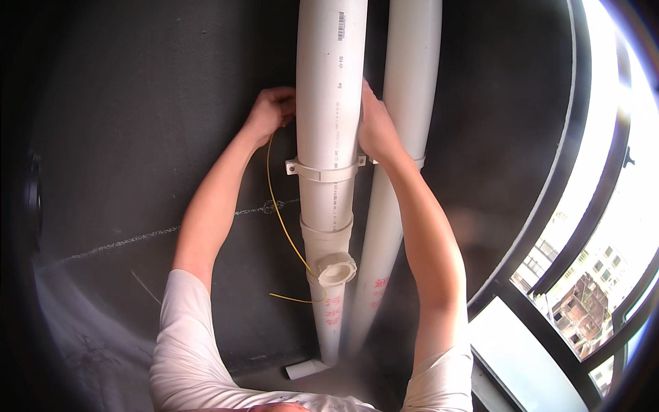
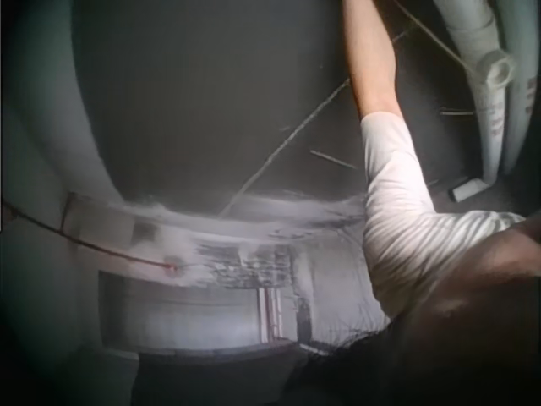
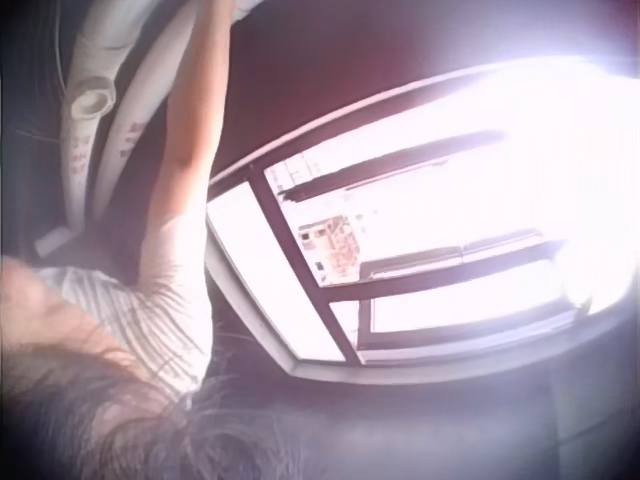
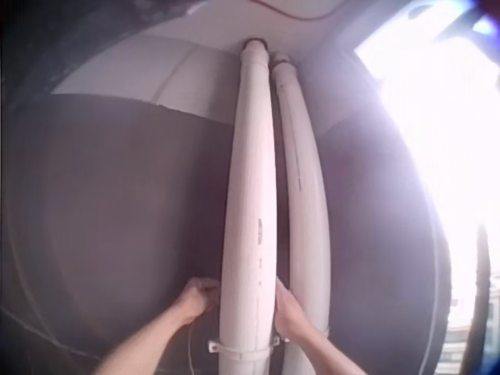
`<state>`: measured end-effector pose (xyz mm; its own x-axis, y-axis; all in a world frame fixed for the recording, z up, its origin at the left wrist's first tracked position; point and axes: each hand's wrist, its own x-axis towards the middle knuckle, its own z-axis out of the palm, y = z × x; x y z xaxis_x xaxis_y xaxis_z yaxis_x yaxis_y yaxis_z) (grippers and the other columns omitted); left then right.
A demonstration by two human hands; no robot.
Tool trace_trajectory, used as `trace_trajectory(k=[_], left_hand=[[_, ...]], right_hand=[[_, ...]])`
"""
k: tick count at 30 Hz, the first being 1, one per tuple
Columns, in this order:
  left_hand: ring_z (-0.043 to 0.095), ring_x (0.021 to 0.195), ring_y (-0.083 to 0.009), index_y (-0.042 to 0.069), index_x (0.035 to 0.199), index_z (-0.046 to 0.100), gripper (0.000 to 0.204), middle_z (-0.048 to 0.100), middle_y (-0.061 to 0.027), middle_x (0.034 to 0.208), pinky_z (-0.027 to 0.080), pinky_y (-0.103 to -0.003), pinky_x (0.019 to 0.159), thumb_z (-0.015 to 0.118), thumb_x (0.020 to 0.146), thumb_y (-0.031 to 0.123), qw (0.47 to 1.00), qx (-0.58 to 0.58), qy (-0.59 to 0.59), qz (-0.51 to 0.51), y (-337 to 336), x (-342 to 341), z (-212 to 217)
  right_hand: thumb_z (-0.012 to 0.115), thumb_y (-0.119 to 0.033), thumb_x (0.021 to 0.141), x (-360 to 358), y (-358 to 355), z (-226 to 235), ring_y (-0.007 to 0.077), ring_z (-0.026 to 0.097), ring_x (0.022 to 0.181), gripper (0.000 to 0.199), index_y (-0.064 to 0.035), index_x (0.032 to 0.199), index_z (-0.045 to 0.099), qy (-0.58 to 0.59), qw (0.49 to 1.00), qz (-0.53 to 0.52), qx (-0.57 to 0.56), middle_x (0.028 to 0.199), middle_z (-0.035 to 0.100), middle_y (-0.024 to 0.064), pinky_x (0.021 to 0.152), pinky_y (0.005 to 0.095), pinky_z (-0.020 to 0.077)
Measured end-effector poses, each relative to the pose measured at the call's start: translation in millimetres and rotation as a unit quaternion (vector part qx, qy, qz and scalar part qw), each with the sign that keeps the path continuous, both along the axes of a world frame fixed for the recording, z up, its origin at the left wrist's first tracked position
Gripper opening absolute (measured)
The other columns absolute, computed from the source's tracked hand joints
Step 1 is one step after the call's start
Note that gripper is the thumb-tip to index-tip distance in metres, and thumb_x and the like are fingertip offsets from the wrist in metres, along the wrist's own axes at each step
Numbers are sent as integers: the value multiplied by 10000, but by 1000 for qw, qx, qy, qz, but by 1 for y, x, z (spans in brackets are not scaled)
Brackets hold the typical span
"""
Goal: The person walks through a construction site, picks up a yellow cable, and secures it to a vertical pipe. They then retrieve white PVC pipes and connectors, measure and cut the pipes with a pipe cutter, and assemble them into a frame on the floor.
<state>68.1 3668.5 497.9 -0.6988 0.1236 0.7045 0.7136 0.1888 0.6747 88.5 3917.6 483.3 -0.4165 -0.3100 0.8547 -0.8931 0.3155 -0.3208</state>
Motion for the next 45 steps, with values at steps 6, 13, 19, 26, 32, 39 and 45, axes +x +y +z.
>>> trace_trajectory(k=[6, 13, 19, 26, 32, 39, 45], left_hand=[[645, 716, -134, -31, 1162, 705, 215, 716, -95, 895, 532, -276, 653, 601, 980, 20, 996, 15, -50, 76, 35, 9, 5], [427, 499, -61, -66, 1147, 680, 214, 615, -58, 778, 306, -235, 429, 601, 966, 17, 992, -6, -116, 50, -4, 55, -32], [383, 469, -41, -67, 1103, 656, 183, 581, -32, 755, 263, -218, 415, 584, 1001, 67, 972, 102, -207, 42, -61, 132, -75], [384, 474, -52, -70, 1167, 657, 235, 590, -40, 753, 301, -207, 439, 546, 1030, 85, 949, 247, -184, -71, -16, 228, -103], [385, 499, -48, -72, 1243, 642, 306, 608, -52, 750, 282, -186, 450, 569, 1051, 154, 939, 279, -160, -119, 76, 305, -166], [462, 629, -56, -51, 1158, 662, 220, 578, -15, 749, 379, -221, 555, 573, 1055, 122, 970, 207, -121, 39, 149, 330, -268], [616, 688, -121, -31, 1107, 639, 119, 661, -71, 785, 511, -289, 643, 586, 1028, 41, 973, 49, -2, 223, 175, 289, -336]], right_hand=[[443, -3, 972, -23, 12, 20, 379, 689, 1061, 449, -8, 1410, 543, -209, 974, -60, 66, 1196, 695, 258, 946, 451, 529], [566, -171, 957, 52, 68, 15, 420, 678, 954, 216, -33, 981, 730, -25, 925, -351, 142, 982, 727, 200, 800, 498, 549], [609, -139, 981, 107, 163, -64, 201, 625, 641, 250, -24, 1164, 733, -94, 959, -253, -86, 722, 647, 87, 590, 339, 471], [574, -187, 1051, 152, 163, -133, 27, 323, 469, 321, 52, 1223, 701, -291, 935, -10, -201, 583, 435, -60, 465, 210, 231], [556, -201, 1041, 183, 119, -175, 42, 324, 483, 333, 48, 1227, 675, -378, 879, 202, -207, 601, 441, -53, 478, 223, 248], [571, -184, 1071, 180, 50, -208, 67, 415, 545, 172, -31, 1001, 608, -382, 873, 245, -176, 641, 489, -27, 504, 236, 304], [510, -188, 1098, 154, 23, -250, 105, 557, 622, 145, -57, 1046, 542, -392, 858, 276, -185, 808, 675, 86, 570, 236, 445]])
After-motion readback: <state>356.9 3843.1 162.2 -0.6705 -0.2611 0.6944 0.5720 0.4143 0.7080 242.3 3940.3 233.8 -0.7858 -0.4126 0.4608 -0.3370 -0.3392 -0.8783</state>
